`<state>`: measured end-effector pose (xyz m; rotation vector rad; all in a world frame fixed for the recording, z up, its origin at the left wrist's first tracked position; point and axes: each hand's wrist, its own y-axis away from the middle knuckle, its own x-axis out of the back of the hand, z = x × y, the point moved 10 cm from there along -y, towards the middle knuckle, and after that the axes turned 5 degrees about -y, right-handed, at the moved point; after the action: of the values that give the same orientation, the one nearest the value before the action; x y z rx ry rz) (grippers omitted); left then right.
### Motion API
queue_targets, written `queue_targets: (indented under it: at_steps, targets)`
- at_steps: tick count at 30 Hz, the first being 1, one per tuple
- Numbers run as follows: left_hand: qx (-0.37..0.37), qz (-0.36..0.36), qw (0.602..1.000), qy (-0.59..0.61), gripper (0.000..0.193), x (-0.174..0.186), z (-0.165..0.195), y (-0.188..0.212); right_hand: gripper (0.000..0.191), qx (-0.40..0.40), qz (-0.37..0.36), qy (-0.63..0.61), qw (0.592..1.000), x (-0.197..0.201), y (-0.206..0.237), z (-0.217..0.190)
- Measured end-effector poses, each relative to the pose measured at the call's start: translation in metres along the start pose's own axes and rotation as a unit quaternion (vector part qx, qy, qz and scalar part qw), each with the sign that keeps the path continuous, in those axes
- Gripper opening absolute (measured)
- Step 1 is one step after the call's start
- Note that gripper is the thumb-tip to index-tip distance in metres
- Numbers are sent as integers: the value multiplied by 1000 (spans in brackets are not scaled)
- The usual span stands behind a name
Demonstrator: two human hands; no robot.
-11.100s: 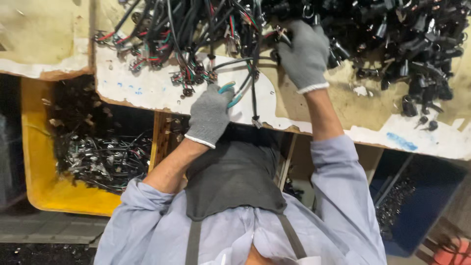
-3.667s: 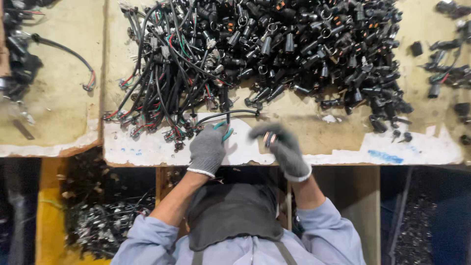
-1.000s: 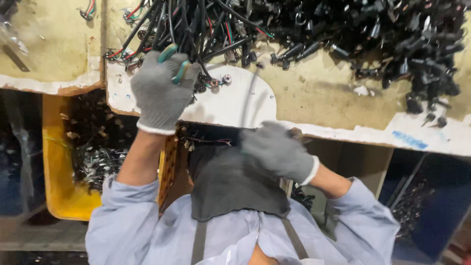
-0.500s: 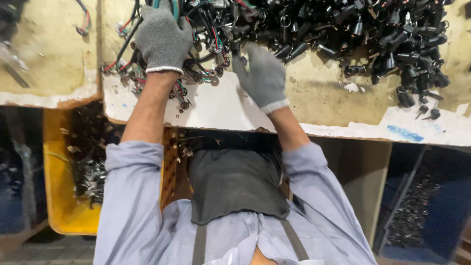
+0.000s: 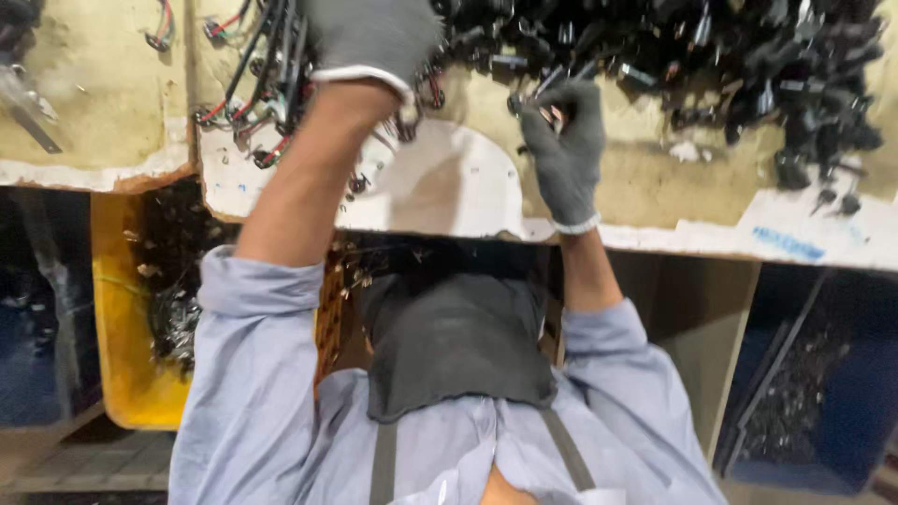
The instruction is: The person sits at a factory workbench and uses a handheld wire stripper to strip insulation from the ends of black electrical wires. They repeatedly pick up a wire, grip it with the stripping tool, pull off the insulation, and set the processed wire aside among a large pile of similar wires and connectors.
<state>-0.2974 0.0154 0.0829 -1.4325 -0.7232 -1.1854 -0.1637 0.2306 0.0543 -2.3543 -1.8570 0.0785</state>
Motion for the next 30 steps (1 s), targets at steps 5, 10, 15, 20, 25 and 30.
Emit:
queue_targets:
  at_steps: [5, 10, 15, 20, 25, 30]
  targets:
    - [-32, -92, 985, 144, 45, -29, 34, 2, 16, 18, -3, -166, 986, 23, 28, -11]
    - [-2, 99, 981, 169, 15, 79, -27, 62, 13, -92, -3, -183, 979, 45, 56, 29]
    - [51, 85, 992, 81, 20, 96, -52, 136, 13, -44, -54, 58, 996, 12, 30, 44]
    - [43, -46, 998, 0, 26, 34, -50, 141, 43, -76, -130, 298, 942, -110, -37, 58]
    - [22, -40, 999, 22, 24, 52, -48, 120, 23, 119, -38, 199, 972, -134, -55, 4]
    - [123, 69, 967, 210, 17, 110, -64, 138, 23, 186, -21, 122, 975, -56, -36, -31]
